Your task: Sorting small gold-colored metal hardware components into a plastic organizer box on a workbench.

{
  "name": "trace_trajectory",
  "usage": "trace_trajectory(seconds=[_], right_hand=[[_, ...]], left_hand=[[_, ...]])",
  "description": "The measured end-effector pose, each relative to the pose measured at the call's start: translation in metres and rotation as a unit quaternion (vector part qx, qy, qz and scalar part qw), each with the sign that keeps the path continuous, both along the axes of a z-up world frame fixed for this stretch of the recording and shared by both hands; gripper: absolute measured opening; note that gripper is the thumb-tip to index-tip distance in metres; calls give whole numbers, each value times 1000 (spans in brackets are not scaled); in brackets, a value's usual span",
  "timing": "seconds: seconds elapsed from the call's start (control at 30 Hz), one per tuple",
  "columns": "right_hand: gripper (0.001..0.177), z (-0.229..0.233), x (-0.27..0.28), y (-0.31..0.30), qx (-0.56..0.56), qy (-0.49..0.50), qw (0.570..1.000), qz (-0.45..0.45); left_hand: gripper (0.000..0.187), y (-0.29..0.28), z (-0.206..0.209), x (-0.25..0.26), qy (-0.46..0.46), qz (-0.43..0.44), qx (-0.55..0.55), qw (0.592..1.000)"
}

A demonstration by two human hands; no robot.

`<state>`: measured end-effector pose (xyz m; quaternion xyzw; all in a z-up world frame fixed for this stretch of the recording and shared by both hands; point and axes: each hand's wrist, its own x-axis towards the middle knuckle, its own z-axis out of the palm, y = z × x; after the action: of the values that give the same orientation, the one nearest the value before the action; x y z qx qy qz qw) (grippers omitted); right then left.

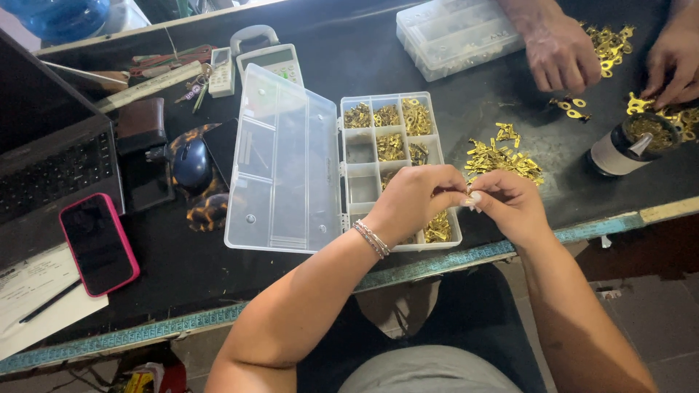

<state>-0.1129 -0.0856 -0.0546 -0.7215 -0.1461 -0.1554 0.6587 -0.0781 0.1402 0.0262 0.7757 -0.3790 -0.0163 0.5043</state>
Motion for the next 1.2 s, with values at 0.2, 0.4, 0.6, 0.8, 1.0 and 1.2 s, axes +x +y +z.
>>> trace_trajectory(seconds=[0.2, 0.4, 0.6, 0.8, 1.0, 1.2], right_hand=[[9, -14, 2, -6, 100, 16, 994, 46], [9, -13, 1, -1, 140, 82, 985, 64], [11, -7, -3, -2, 165, 110, 977, 80], [18, -14, 0, -9, 205, 121, 969, 69], [20, -9, 12, -6, 155, 129, 975, -91], [20, -6, 10, -7, 71, 76, 985, -138]], left_hand=[[12, -2, 4, -2, 25, 0, -14, 1000], [12, -4, 0, -4, -3, -10, -13, 1000], [12, -6, -4, -3, -21, -16, -11, 1000], [9, -9, -19, 0, -69, 4, 19, 997], [19, -9, -23, 0, -72, 10, 35, 997], [29, -11, -21, -1, -70, 51, 54, 995]])
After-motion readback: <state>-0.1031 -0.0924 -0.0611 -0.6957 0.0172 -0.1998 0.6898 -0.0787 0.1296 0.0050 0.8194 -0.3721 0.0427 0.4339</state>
